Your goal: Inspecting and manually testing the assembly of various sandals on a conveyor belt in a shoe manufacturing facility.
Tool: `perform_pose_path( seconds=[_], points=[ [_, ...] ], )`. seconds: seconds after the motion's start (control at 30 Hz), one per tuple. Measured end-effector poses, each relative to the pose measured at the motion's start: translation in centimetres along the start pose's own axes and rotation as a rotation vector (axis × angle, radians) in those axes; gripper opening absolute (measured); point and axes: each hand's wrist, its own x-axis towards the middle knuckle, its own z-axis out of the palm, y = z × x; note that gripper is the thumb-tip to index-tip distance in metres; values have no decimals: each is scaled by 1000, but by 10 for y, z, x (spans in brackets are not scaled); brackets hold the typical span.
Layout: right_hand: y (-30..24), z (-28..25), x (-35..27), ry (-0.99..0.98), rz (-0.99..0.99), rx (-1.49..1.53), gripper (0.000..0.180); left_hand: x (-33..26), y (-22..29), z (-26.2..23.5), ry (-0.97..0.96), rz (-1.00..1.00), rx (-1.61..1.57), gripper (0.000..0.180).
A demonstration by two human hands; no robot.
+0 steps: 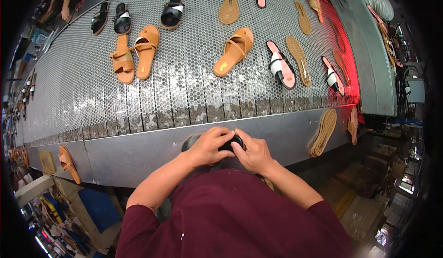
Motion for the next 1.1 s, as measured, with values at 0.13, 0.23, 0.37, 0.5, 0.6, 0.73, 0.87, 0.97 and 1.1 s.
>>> perform_pose_path(
  seconds=[0.13, 0.23, 0.37, 0.5, 0.6, 0.73, 0.87, 0.97, 1.1],
  points=[
    [2, -4, 11, 98, -58, 36, 31, 10, 11, -2, 30, -21, 59, 65],
    [8, -19, 22, 123, -12, 160, 27, 30, 25, -20, 15, -18, 192, 78],
    [-3, -64, 40, -8, 100, 217, 26, 34, 24, -49, -116, -481, -353, 87],
    [-5, -86, 63, -104, 123, 317, 26, 12, -19, -62, -95, -743, -1024, 70],
    [0, -94, 82, -117, 86, 325, 27, -9, -16, -52, -132, -748, -1203, 51],
    [8, -89, 99, -92, 152, 468, 35, 2, 28, -44, -45, -755, -1198, 34],
    [5, -71, 83, -215, 426, 778, 46, 9, 48, -29, 210, -911, -1113, 22],
    [11, -40, 58, -278, 543, 1026, 33, 15, 55, -15, 254, -882, -1080, 21],
    [5, -42, 56, -261, 447, 1162, 24, 17, 62, -4, 279, -909, -1009, 21]
  ],
)
